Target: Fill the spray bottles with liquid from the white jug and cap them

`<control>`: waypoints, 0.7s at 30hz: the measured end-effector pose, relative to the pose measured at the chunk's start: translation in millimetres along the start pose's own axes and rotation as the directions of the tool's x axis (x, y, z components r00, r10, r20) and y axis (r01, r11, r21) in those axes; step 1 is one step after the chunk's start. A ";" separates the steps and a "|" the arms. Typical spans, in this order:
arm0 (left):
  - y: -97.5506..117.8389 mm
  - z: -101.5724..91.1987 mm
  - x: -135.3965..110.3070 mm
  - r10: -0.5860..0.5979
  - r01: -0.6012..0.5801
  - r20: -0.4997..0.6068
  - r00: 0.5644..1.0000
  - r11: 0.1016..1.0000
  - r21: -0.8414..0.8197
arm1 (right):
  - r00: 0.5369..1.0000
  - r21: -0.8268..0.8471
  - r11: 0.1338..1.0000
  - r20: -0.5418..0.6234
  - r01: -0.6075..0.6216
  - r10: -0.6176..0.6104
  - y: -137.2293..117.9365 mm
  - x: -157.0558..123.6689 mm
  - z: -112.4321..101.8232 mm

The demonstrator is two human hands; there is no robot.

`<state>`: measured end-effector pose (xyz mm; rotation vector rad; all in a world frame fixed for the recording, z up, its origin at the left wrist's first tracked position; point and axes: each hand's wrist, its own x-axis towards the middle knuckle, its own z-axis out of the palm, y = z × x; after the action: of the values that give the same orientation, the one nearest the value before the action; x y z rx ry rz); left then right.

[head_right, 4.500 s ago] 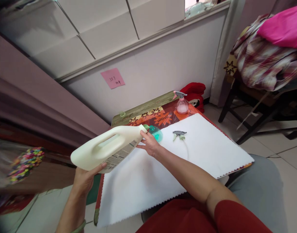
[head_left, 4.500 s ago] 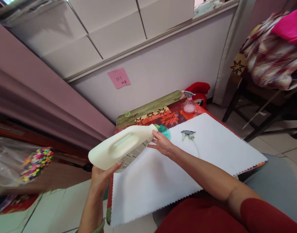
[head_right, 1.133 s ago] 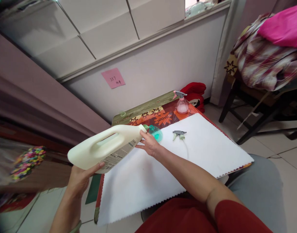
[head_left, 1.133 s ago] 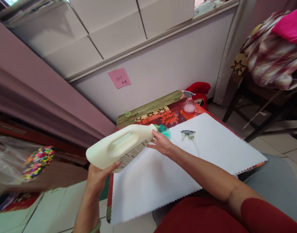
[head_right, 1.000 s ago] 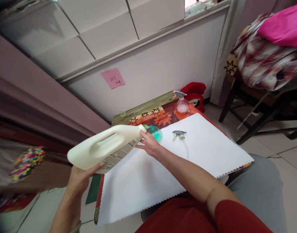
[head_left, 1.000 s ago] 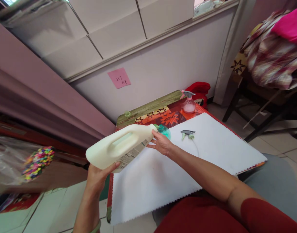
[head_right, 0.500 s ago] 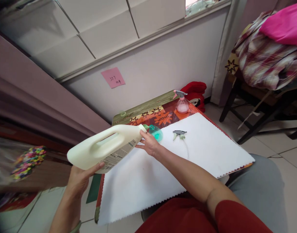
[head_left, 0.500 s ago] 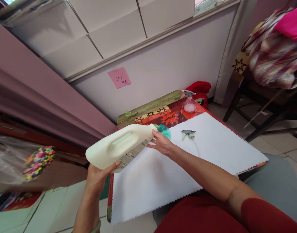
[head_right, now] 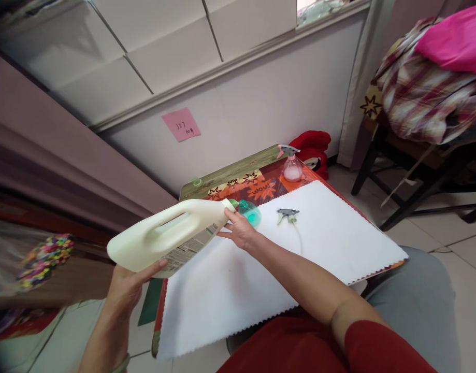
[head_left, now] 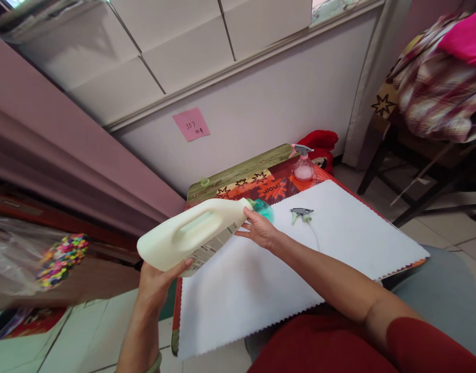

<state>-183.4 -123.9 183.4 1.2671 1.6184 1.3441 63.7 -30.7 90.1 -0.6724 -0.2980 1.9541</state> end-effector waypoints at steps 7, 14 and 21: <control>0.5 -0.1 0.1 0.010 -0.010 0.003 1.000 1.000 0.008 | 1.000 0.005 1.000 -0.011 -0.008 0.008 -1.3 -1.7 1.5; 4.6 1.0 -1.1 -0.016 0.016 -0.002 1.000 1.000 0.019 | 1.000 -0.006 1.000 -0.007 -0.008 0.008 -1.5 -2.3 1.3; 7.6 3.3 -2.1 -0.011 0.012 -0.010 1.000 0.999 0.038 | 1.000 0.001 1.000 -0.012 -0.002 0.002 -0.6 -1.0 0.2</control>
<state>-177.8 -124.8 189.8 1.2731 1.6624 1.3203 64.3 -31.3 90.9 -0.6839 -0.2884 1.9515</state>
